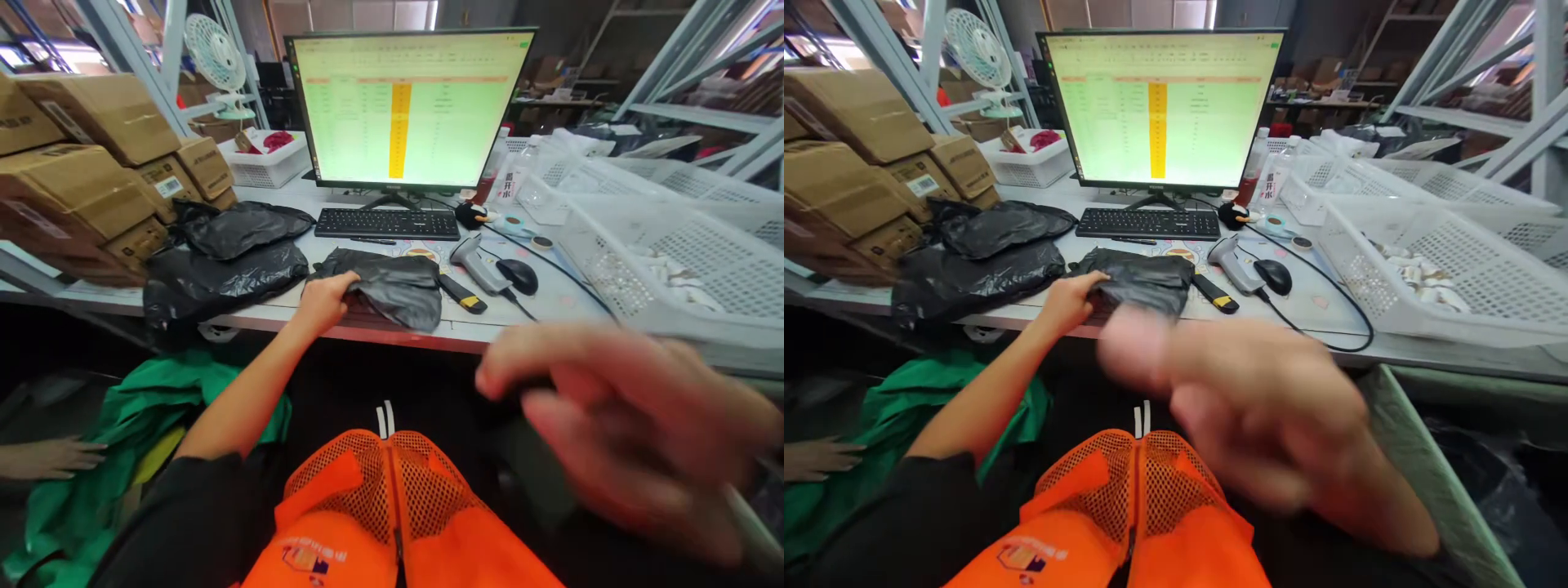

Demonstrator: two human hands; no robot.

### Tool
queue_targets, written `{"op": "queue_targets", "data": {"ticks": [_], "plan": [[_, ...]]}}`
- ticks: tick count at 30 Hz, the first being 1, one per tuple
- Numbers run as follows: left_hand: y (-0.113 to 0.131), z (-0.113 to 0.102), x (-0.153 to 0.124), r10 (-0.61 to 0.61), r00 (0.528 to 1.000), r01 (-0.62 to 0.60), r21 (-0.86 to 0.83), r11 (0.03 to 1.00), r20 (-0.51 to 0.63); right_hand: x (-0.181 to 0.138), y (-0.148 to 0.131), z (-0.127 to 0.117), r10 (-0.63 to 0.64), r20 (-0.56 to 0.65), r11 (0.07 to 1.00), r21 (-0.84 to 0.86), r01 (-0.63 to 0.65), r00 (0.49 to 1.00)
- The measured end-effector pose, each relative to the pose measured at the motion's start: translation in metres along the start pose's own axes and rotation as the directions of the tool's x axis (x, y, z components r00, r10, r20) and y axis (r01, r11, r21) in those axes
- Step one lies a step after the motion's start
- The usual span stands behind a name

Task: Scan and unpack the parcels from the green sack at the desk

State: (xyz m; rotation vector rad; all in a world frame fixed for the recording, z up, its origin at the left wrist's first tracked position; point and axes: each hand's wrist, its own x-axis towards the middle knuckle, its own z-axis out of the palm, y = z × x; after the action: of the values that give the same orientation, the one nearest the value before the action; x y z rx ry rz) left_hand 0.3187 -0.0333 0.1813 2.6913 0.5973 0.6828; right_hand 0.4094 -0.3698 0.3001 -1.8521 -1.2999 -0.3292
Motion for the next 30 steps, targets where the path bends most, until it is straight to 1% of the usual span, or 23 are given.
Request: {"op": "queue_targets", "data": {"ticks": [1,2,3,4,5,6,7,9,11,13,15,18,20,22,23,25,26,27,28,29,30], "plan": [[-0.007,-0.009,0.009,-0.071,0.993,0.068,-0.043,0.997,-0.092,0.019,0.017,0.006,-0.034,-0.029,0.999,0.017,0.034,0.999],[-0.014,-0.017,0.017,-0.143,0.97,0.124,-0.109,0.986,-0.197,0.039,0.039,0.013,-0.074,-0.059,0.996,0.051,0.077,0.996],[-0.021,-0.026,0.025,-0.214,0.93,0.161,-0.194,0.968,-0.298,0.059,0.064,0.021,-0.059,-0.105,0.997,0.052,0.065,0.993],[-0.027,-0.034,0.033,-0.286,0.881,0.181,-0.29,0.94,-0.377,0.078,0.091,0.03,0.018,-0.101,1.0,-0.019,-0.02,0.995],[-0.033,-0.04,0.038,-0.358,0.833,0.191,-0.387,0.902,-0.422,0.093,0.118,0.039,0.143,-0.082,0.979,-0.137,-0.153,0.986],[-0.037,-0.044,0.042,-0.426,0.796,0.2,-0.478,0.855,-0.43,0.106,0.142,0.049,0.274,-0.064,0.92,-0.273,-0.281,0.96],[-0.04,-0.046,0.044,-0.49,0.772,0.214,-0.56,0.801,-0.405,0.114,0.164,0.059,0.371,0.0,0.855,-0.391,-0.342,0.928],[-0.043,-0.043,0.042,-0.588,0.757,0.26,-0.695,0.671,-0.284,0.122,0.196,0.078,0.516,0.107,0.737,-0.562,-0.376,0.85],[-0.041,-0.034,0.036,-0.634,0.757,0.308,-0.768,0.562,-0.16,0.121,0.212,0.095,0.601,0.174,0.663,-0.653,-0.366,0.78],[-0.038,-0.023,0.03,-0.648,0.757,0.338,-0.793,0.507,-0.091,0.119,0.217,0.108,0.658,0.171,0.609,-0.694,-0.384,0.734],[-0.035,-0.016,0.025,-0.637,0.768,0.343,-0.801,0.491,-0.062,0.12,0.217,0.118,0.689,0.145,0.573,-0.709,-0.411,0.71],[-0.03,-0.016,0.023,-0.566,0.824,0.329,-0.8,0.502,-0.016,0.131,0.216,0.124,0.695,0.159,0.582,-0.697,-0.419,0.701],[-0.027,-0.021,0.023,-0.5,0.866,0.322,-0.778,0.54,0.012,0.143,0.215,0.118,0.694,0.188,0.604,-0.678,-0.419,0.695],[-0.024,-0.027,0.022,-0.443,0.895,0.325,-0.748,0.578,0.046,0.156,0.211,0.101,0.686,0.234,0.653,-0.616,-0.441,0.689],[-0.022,-0.029,0.022,-0.418,0.906,0.327,-0.736,0.592,0.067,0.162,0.206,0.089,0.665,0.277,0.702,-0.548,-0.455,0.693],[-0.019,-0.032,0.02,-0.375,0.921,0.33,-0.72,0.61,0.104,0.172,0.19,0.061,0.58,0.391,0.812,-0.349,-0.468,0.715],[-0.018,-0.032,0.019,-0.361,0.925,0.334,-0.716,0.614,0.122,0.175,0.178,0.047,0.522,0.464,0.852,-0.241,-0.465,0.715],[-0.017,-0.031,0.019,-0.351,0.926,0.341,-0.714,0.611,0.141,0.177,0.165,0.034,0.467,0.538,0.874,-0.157,-0.461,0.702],[-0.017,-0.029,0.019,-0.343,0.925,0.352,-0.714,0.605,0.166,0.178,0.15,0.023,0.422,0.616,0.882,-0.111,-0.458,0.665],[-0.017,-0.027,0.019,-0.337,0.923,0.362,-0.716,0.597,0.186,0.179,0.135,0.015,0.373,0.668,0.893,-0.07,-0.445,0.644],[-0.017,-0.024,0.019,-0.332,0.922,0.37,-0.718,0.59,0.202,0.179,0.122,0.01,0.322,0.696,0.906,-0.029,-0.422,0.642]]}}
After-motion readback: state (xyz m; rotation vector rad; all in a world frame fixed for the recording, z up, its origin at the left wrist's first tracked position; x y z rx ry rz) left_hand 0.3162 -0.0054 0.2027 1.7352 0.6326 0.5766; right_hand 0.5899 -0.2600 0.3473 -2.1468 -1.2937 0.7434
